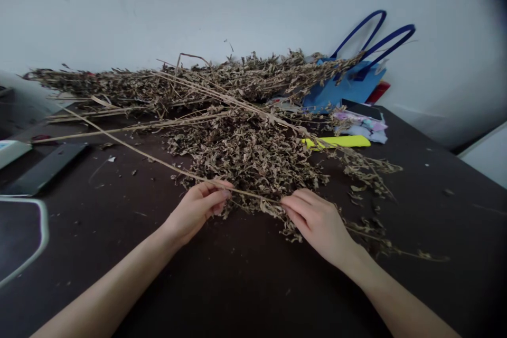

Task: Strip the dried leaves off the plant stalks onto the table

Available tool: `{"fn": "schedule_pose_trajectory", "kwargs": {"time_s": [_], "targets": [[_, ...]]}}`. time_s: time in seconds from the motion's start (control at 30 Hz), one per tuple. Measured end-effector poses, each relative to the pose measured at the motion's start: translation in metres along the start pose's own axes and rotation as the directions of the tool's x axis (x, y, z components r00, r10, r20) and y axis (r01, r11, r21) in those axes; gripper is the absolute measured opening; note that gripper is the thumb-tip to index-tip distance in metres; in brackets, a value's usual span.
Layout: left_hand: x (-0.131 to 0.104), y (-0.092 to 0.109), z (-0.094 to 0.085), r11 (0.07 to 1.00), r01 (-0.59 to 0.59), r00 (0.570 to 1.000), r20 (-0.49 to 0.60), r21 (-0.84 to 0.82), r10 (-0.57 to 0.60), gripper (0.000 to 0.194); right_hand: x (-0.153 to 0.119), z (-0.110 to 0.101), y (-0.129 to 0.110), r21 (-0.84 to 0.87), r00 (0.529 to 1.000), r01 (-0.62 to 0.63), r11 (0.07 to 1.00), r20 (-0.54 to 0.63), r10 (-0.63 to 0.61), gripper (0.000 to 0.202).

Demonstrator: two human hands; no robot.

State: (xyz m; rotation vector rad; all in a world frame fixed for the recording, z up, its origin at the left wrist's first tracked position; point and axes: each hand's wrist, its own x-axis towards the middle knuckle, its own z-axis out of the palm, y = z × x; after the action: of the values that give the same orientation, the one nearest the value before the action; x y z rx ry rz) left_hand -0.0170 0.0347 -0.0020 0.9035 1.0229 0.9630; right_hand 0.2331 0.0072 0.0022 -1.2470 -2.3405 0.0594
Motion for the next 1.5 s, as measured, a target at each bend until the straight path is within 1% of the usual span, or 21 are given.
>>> {"fn": "schedule_pose_trajectory", "kwargs": {"time_s": [0.2, 0.37, 0.5, 0.67, 0.83, 1.03, 1.23, 1.37, 1.5], "targets": [[-0.002, 0.000, 0.002, 1.000, 0.016, 0.999, -0.037, -0.003, -0.016, 0.018, 0.000, -0.002, -0.002, 0.007, 0.999, -0.010, 1.000, 0.038, 0.010, 0.023], [-0.002, 0.002, 0.006, 1.000, 0.020, 0.995, -0.096, 0.001, -0.020, 0.015, 0.000, -0.001, -0.004, 0.040, 0.999, -0.024, 0.999, 0.047, 0.022, 0.025], [-0.001, 0.001, 0.005, 1.000, 0.027, 0.994, -0.103, -0.001, -0.027, 0.013, -0.001, 0.000, -0.004, 0.074, 0.997, -0.031, 0.997, 0.067, 0.026, 0.026], [-0.001, 0.000, 0.005, 1.000, -0.006, 0.996, -0.090, 0.019, 0.008, 0.010, -0.002, 0.001, -0.004, 0.106, 0.994, -0.059, 0.993, 0.097, 0.049, 0.024], [-0.001, -0.001, 0.006, 0.989, -0.094, 0.986, -0.128, 0.116, 0.108, 0.005, -0.002, 0.001, -0.002, 0.143, 0.992, -0.085, 0.986, 0.103, 0.071, 0.021], [0.000, -0.004, 0.006, 0.986, -0.095, 0.991, -0.083, 0.137, 0.108, 0.015, -0.003, 0.003, -0.002, 0.112, 0.993, -0.089, 0.990, 0.090, 0.079, 0.024], [-0.002, -0.008, 0.006, 0.975, -0.116, 0.993, 0.014, 0.188, 0.116, 0.015, -0.003, 0.003, -0.006, 0.096, 0.996, -0.062, 0.993, 0.067, 0.055, 0.025], [-0.003, -0.009, 0.008, 0.985, -0.090, 0.995, 0.054, 0.148, 0.082, 0.021, -0.004, 0.004, -0.008, 0.074, 0.997, -0.043, 0.996, 0.066, 0.038, 0.025], [-0.005, -0.008, 0.010, 0.992, -0.035, 0.997, 0.074, 0.125, 0.026, 0.025, -0.004, 0.005, -0.010, 0.074, 0.998, -0.007, 0.997, 0.056, 0.003, 0.024]]}}
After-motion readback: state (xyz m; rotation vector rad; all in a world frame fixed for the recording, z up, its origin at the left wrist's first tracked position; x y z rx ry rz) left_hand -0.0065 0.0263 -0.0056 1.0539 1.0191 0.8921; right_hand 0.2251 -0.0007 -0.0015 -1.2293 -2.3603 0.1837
